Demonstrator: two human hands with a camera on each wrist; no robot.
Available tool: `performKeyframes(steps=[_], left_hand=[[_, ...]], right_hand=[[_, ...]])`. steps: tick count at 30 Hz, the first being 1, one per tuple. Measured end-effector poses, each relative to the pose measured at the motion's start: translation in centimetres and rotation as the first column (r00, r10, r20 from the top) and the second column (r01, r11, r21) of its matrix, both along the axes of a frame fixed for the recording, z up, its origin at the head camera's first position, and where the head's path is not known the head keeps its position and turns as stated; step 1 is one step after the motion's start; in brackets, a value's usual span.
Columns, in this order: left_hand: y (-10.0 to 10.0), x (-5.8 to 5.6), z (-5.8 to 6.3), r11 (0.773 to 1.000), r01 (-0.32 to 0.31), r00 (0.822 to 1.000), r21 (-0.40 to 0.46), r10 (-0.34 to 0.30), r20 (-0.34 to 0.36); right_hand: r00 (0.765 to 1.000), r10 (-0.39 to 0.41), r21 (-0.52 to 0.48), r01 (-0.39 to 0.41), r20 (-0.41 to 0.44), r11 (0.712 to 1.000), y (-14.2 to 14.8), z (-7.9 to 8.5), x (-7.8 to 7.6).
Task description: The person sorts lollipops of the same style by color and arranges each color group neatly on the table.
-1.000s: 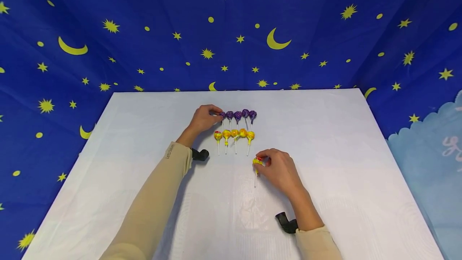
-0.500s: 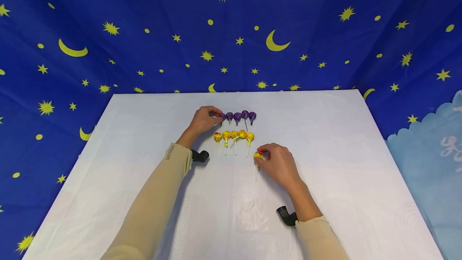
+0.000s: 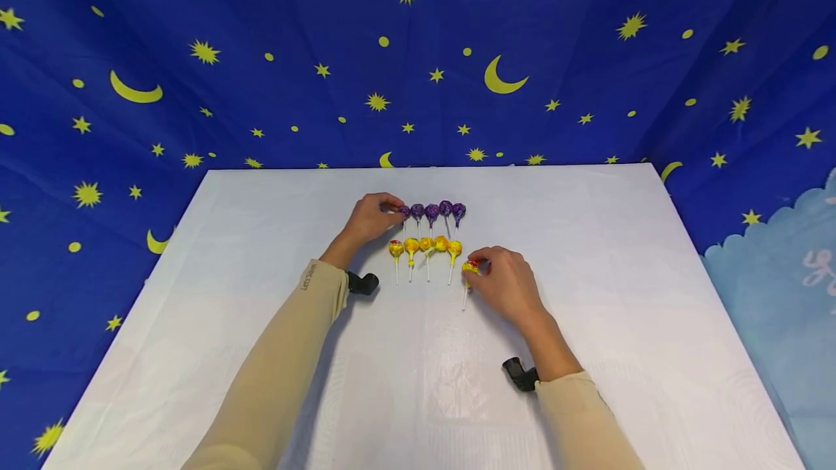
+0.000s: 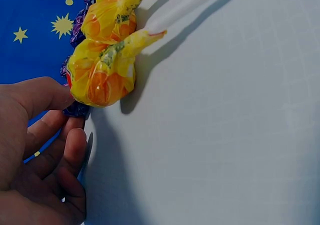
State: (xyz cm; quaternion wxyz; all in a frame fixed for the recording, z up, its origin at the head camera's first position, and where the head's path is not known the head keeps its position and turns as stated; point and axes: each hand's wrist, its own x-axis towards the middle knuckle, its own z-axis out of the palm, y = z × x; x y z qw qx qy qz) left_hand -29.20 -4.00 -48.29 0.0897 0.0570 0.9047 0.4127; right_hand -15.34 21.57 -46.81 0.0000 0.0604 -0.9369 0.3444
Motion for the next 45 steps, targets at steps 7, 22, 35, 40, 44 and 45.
performKeyframes(steps=[7, 22, 35, 40, 44, 45], left_hand=[[-0.1, 0.1, 0.2, 1.000, -0.001, 1.000, 0.004, 0.001, -0.019], [0.4, 0.2, -1.2, 1.000, 0.026, 0.999, 0.002, -0.026, -0.040], [0.6, 0.0, -0.5, 1.000, 0.016, 0.999, -0.022, -0.017, -0.040], [0.5, 0.0, -0.4, 0.999, 0.016, 0.999, -0.028, -0.017, -0.044], [0.2, 0.1, -0.3, 1.000, 0.010, 0.999, -0.026, -0.011, -0.036], [0.1, 0.2, -0.3, 1.000, 0.009, 0.999, -0.024, -0.010, -0.034]], right_hand=[[1.000, 0.009, 0.005, -0.009, 0.008, 1.000, 0.4, 0.4, -1.2], [1.000, -0.020, 0.063, 0.020, -0.002, 0.998, 0.2, -0.3, -2.6], [0.999, -0.031, 0.041, 0.030, 0.030, 0.999, 0.3, -0.5, -3.5], [0.999, -0.028, 0.026, 0.027, 0.030, 0.999, 0.2, -0.7, -3.7], [0.999, -0.020, 0.019, 0.019, 0.034, 1.000, 0.0, -0.8, -3.9], [0.999, -0.018, 0.018, 0.017, 0.036, 1.000, 0.0, -0.8, -3.9]])
